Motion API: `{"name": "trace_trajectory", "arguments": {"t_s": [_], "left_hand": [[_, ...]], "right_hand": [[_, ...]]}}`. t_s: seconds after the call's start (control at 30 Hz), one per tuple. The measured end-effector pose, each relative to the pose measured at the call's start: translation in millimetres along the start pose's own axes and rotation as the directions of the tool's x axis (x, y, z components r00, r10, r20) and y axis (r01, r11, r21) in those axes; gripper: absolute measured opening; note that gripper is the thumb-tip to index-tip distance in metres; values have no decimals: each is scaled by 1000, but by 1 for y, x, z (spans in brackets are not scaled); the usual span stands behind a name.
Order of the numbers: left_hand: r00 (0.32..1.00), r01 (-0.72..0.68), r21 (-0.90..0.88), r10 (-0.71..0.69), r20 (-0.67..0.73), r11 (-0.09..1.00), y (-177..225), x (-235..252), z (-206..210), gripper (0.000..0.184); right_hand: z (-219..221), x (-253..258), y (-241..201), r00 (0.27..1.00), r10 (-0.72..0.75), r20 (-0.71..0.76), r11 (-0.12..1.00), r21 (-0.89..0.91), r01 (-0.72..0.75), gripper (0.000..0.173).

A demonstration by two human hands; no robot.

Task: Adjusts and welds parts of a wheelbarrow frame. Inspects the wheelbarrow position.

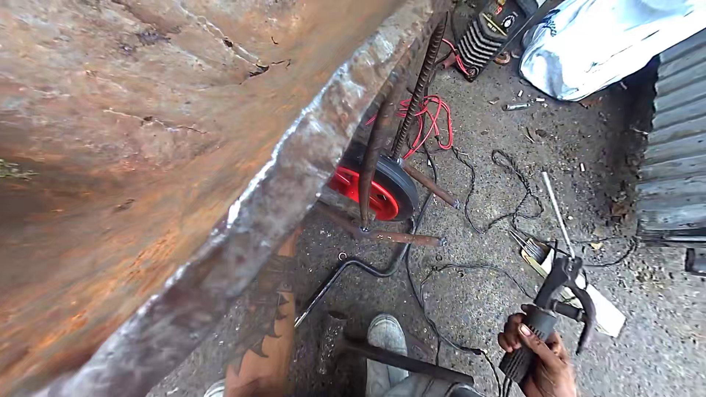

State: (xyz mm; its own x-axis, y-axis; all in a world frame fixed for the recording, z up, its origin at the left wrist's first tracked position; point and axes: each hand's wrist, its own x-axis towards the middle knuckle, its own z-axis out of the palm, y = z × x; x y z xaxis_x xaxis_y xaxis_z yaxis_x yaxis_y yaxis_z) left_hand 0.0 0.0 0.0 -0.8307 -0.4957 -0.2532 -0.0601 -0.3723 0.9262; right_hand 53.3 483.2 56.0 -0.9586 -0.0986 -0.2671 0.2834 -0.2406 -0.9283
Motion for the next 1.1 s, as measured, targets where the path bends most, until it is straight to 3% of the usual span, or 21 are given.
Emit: {"name": "trace_trajectory", "arguments": {"t_s": [0.07,0.13,0.2,0.27,0.37,0.47,0.6,0.7,0.77,0.97,1.1], "left_hand": [[991,55,28,-58,125,998,-27,7,-29,59],[952,166,264,-224,207,950,-32,-5,-37,57],[873,212,625,-433,224,751,-34,-31,-43,55],[795,69,877,-557,240,476,-41,-60,-55,59],[710,-124,990,-690,137,69,-55,-94,-65,72],[696,-107,987,-718,-10,-117,-70,-118,-53,74],[746,7,999,-665,-35,-45,-83,-123,-32,47],[779,82,975,-623,67,207,-73,-124,-35,35],[790,89,957,-605,101,276,-53,-130,-42,36],[852,36,969,-515,99,245,-24,-149,-63,43],[843,-97,981,-510,170,167,-27,-126,-54,44]], "right_hand": [[-10,5,21,982,26,-187,999,52,-16,36],[-22,7,40,939,99,-330,991,114,-65,23],[-38,5,59,877,186,-442,975,190,-111,11],[-55,-1,76,812,252,-527,959,246,-138,6],[-69,-12,92,738,320,-593,937,312,-156,19],[-75,-21,98,712,355,-606,925,336,-176,30],[-78,-22,94,769,363,-526,919,340,-201,40],[-82,-19,88,833,345,-433,919,337,-205,42],[-81,-17,82,863,326,-386,919,343,-194,42],[-83,-9,81,905,286,-315,927,329,-178,34],[-73,4,87,880,280,-385,931,331,-151,31]]}}
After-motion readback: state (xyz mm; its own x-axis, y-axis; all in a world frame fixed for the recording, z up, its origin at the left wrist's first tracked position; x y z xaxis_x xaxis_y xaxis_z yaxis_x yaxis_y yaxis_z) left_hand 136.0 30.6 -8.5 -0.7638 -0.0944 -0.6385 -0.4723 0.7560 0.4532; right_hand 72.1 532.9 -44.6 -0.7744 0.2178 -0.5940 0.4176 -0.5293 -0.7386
